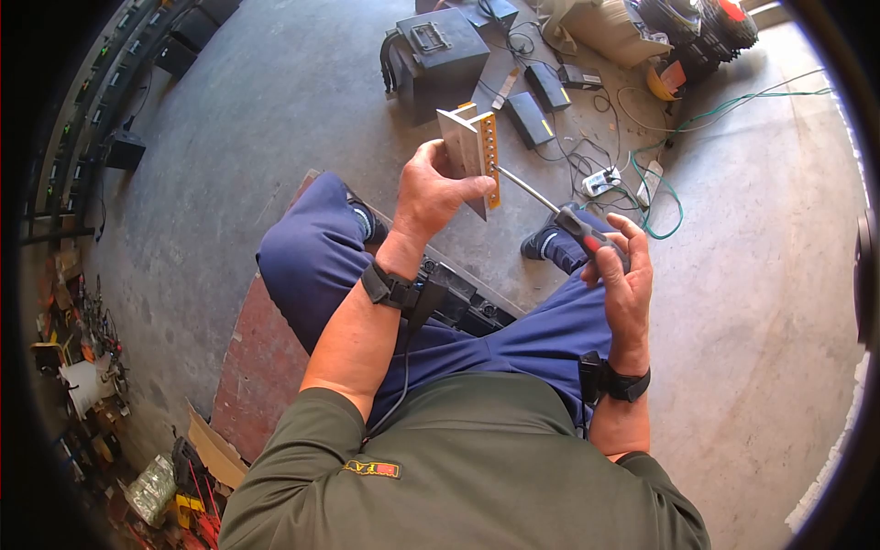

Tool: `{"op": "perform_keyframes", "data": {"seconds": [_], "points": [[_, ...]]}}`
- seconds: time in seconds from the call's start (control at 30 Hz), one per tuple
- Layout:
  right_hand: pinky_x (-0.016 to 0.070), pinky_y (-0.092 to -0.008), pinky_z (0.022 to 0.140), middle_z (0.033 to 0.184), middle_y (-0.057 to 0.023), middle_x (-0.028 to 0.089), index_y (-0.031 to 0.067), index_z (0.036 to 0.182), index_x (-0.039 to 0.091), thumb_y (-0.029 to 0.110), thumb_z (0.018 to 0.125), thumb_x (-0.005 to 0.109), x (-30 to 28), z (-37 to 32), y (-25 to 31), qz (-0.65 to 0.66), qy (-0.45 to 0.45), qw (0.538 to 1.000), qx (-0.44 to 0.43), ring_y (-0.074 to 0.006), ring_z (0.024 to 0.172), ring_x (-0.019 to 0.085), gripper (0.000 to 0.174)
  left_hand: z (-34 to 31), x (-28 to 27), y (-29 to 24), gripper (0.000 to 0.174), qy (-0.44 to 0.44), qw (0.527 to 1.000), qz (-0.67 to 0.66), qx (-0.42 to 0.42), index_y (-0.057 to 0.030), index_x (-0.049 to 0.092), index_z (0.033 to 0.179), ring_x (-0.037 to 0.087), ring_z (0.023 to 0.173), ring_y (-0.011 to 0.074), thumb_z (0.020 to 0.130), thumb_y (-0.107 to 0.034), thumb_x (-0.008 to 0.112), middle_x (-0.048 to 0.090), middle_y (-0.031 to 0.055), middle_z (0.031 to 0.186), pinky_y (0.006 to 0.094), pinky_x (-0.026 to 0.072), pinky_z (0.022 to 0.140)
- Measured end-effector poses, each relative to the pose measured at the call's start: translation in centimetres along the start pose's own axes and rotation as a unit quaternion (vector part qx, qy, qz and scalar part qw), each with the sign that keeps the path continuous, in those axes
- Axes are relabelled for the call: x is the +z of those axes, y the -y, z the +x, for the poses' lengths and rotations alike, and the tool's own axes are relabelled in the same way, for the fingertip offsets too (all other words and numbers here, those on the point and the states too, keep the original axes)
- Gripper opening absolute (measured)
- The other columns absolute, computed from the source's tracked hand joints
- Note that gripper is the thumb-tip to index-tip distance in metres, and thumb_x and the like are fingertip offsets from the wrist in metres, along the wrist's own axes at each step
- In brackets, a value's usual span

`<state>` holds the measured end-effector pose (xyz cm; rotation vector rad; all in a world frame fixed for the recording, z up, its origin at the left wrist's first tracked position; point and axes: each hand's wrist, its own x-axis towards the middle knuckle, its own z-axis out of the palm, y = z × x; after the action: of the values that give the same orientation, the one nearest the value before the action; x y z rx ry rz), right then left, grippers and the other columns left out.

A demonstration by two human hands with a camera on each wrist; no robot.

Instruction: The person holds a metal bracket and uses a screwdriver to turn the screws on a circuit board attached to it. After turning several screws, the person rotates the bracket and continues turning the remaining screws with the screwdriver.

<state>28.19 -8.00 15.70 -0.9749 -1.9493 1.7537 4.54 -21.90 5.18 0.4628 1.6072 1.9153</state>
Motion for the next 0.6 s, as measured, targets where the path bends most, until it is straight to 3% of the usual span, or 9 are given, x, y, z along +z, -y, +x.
{"op": "perform_keyframes", "data": {"seconds": [0.07,0.13,0.17,0.23,0.33,0.4,0.5,0.57,0.6], "points": [[0.0535,-0.0233,0.067,0.108,-0.0089,0.059,0.0021,0.14,0.046,0.022,0.093,0.075,0.1,0.2,-0.3,-0.039,-0.003,0.998,-0.05,-0.0101,0.077,0.062,0.059,0.0,0.0,0.0,0.07,0.0,1.0,-0.001,-0.003,0.0086,0.052,0.128,0.067,0.107,0.0216,0.071,-0.007,0.09,0.068,0.0158,0.117,0.0371,0.0531,0.098],[0.0541,-0.0235,0.068,0.107,-0.0093,0.06,0.0014,0.137,0.047,0.022,0.093,0.075,-0.3,0.6,-1.4,-0.092,0.008,0.981,-0.173,-0.0105,0.078,0.063,0.056,0.0,0.0,0.0,0.07,-0.004,1.0,0.003,-0.001,0.0086,0.052,0.128,0.067,0.107,0.0216,0.071,-0.008,0.09,0.068,0.0158,0.117,0.0372,0.0527,0.099],[0.0541,-0.0235,0.068,0.107,-0.0093,0.06,0.0014,0.137,0.047,0.022,0.093,0.075,-0.2,0.5,-1.1,-0.092,0.008,0.981,-0.173,-0.0105,0.078,0.063,0.056,0.0,0.0,-0.1,0.07,-0.004,1.0,0.003,-0.002,0.0086,0.052,0.128,0.067,0.107,0.0216,0.071,-0.008,0.09,0.068,0.0158,0.117,0.0372,0.0527,0.099],[0.0528,-0.0221,0.067,0.105,-0.0081,0.062,0.0013,0.132,0.051,0.023,0.095,0.074,0.1,0.1,-0.4,-0.005,-0.007,0.997,-0.072,-0.0095,0.078,0.062,0.048,0.0,0.0,-0.2,0.07,0.003,1.0,-0.006,0.001,0.0086,0.052,0.128,0.067,0.107,0.0217,0.071,-0.007,0.089,0.068,0.0159,0.117,0.0373,0.0526,0.099],[0.0512,-0.0209,0.065,0.101,-0.0067,0.065,0.001,0.127,0.054,0.025,0.098,0.071,-1.2,0.4,-1.2,0.02,0.018,1.0,-0.001,-0.0082,0.077,0.062,0.041,0.1,-0.1,0.0,0.07,0.001,1.0,-0.006,-0.006,0.0086,0.052,0.128,0.067,0.107,0.0216,0.071,-0.007,0.089,0.068,0.016,0.117,0.0373,0.0525,0.099],[0.0497,-0.0203,0.064,0.098,-0.006,0.067,0.0008,0.126,0.054,0.027,0.1,0.068,-0.9,0.4,-1.2,0.014,0.017,1.0,-0.018,-0.0072,0.076,0.061,0.04,0.1,-0.1,0.0,0.07,0.001,1.0,-0.006,-0.001,0.0085,0.052,0.128,0.067,0.107,0.0216,0.071,-0.007,0.089,0.068,0.016,0.117,0.0373,0.0525,0.099],[0.05,-0.0211,0.066,0.104,-0.0083,0.067,0.001,0.128,0.054,0.027,0.099,0.069,-0.4,0.4,-1.0,-0.008,-0.007,0.998,-0.056,-0.0079,0.076,0.061,0.041,0.1,0.0,0.2,0.071,0.002,1.0,0.001,0.001,0.0083,0.052,0.128,0.067,0.107,0.0217,0.07,-0.008,0.09,0.068,0.0159,0.117,0.0373,0.0526,0.099],[0.0501,-0.0217,0.067,0.11,-0.0106,0.066,0.0009,0.129,0.053,0.025,0.1,0.068,-0.7,0.9,-1.4,-0.143,-0.001,0.965,-0.221,-0.0087,0.076,0.06,0.041,0.0,0.0,0.1,0.071,0.002,1.0,0.01,-0.001,0.0082,0.052,0.129,0.067,0.107,0.0216,0.07,-0.008,0.09,0.068,0.0159,0.117,0.0372,0.0526,0.099],[0.0501,-0.0217,0.067,0.11,-0.0106,0.066,0.0009,0.129,0.053,0.025,0.1,0.068,-0.8,0.9,-1.5,-0.143,-0.001,0.965,-0.221,-0.0087,0.076,0.06,0.041,-0.1,0.0,-0.1,0.072,0.002,1.0,0.009,-0.004,0.0082,0.052,0.129,0.067,0.107,0.0217,0.07,-0.008,0.09,0.068,0.016,0.117,0.0371,0.0526,0.099]]}}
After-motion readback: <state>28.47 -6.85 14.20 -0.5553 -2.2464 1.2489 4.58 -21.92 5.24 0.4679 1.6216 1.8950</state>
